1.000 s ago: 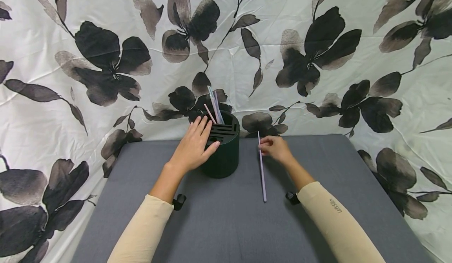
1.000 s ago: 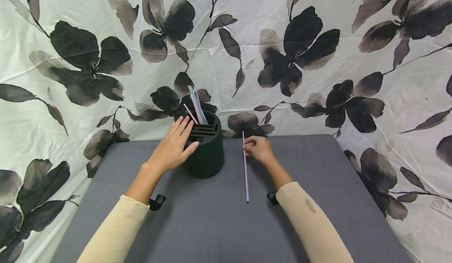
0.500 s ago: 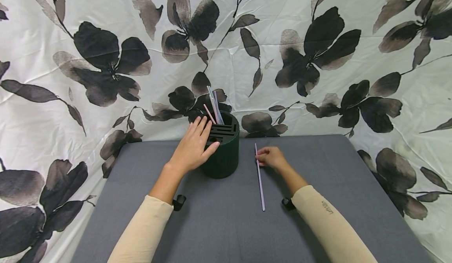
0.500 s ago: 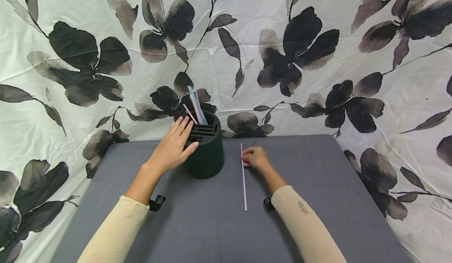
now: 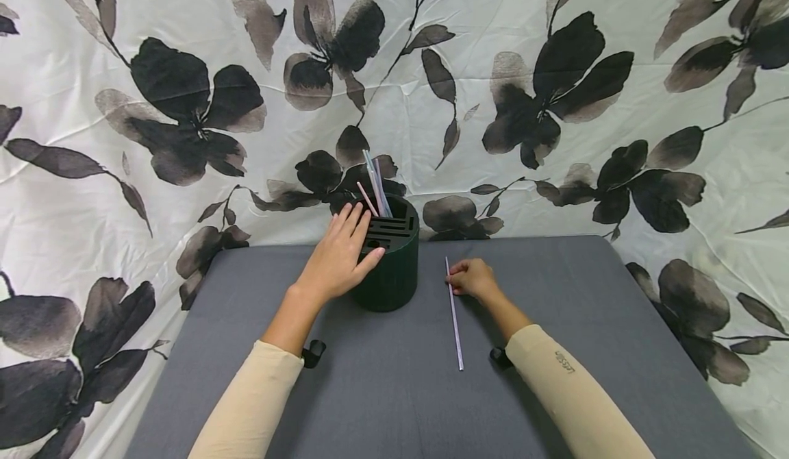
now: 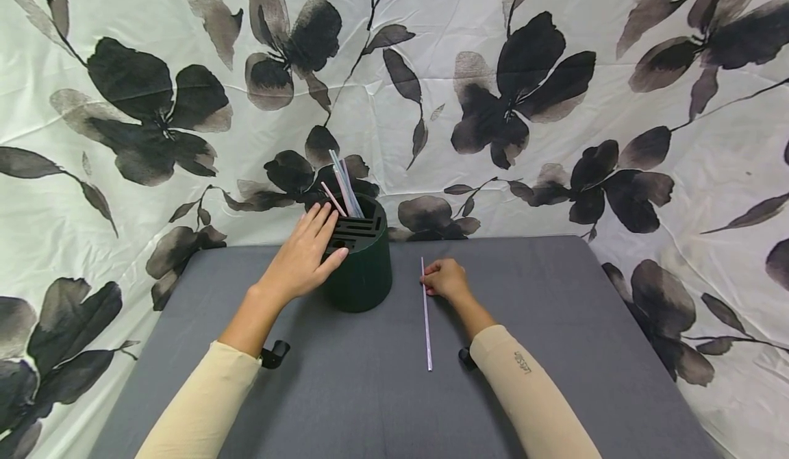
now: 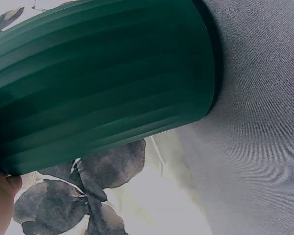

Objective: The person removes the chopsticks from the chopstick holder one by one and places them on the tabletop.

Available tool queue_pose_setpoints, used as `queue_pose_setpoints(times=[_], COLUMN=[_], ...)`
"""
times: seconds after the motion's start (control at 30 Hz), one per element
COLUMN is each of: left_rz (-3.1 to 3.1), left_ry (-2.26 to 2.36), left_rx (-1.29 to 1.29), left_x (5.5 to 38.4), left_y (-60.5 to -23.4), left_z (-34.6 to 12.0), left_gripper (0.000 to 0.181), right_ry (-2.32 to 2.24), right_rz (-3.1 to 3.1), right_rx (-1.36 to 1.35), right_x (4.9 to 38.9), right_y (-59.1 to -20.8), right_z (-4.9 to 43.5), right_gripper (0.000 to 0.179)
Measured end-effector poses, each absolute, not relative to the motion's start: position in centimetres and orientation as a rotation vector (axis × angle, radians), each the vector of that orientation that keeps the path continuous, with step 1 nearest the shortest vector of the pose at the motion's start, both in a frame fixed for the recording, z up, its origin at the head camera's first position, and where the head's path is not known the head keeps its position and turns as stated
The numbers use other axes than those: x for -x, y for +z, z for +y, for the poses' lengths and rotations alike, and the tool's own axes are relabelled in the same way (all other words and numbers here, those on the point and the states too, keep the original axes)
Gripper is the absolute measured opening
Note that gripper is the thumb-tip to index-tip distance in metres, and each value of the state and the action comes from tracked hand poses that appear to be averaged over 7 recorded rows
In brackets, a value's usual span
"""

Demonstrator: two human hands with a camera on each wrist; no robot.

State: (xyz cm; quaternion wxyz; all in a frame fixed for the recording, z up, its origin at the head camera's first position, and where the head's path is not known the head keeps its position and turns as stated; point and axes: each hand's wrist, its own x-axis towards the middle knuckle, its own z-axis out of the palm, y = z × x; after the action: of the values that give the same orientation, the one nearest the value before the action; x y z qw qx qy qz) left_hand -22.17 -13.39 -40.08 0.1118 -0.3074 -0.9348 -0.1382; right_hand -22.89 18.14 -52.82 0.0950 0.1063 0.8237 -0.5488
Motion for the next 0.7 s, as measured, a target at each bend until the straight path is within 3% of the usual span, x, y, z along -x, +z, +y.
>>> queue_pose_setpoints(times=[0.7], left_rz=[-2.751], left_ry=[-0.426], left_rx=[0.868], left_x=[23.1], left_y=[-40.2], left_z=[-12.9], left_gripper=[0.079], right_ry=[-1.393], right_rz=[2.614], right_rx=[-0.221], right_x=[24.5], right_y=[-52.6], right_z=[18.5], right_gripper=[0.019])
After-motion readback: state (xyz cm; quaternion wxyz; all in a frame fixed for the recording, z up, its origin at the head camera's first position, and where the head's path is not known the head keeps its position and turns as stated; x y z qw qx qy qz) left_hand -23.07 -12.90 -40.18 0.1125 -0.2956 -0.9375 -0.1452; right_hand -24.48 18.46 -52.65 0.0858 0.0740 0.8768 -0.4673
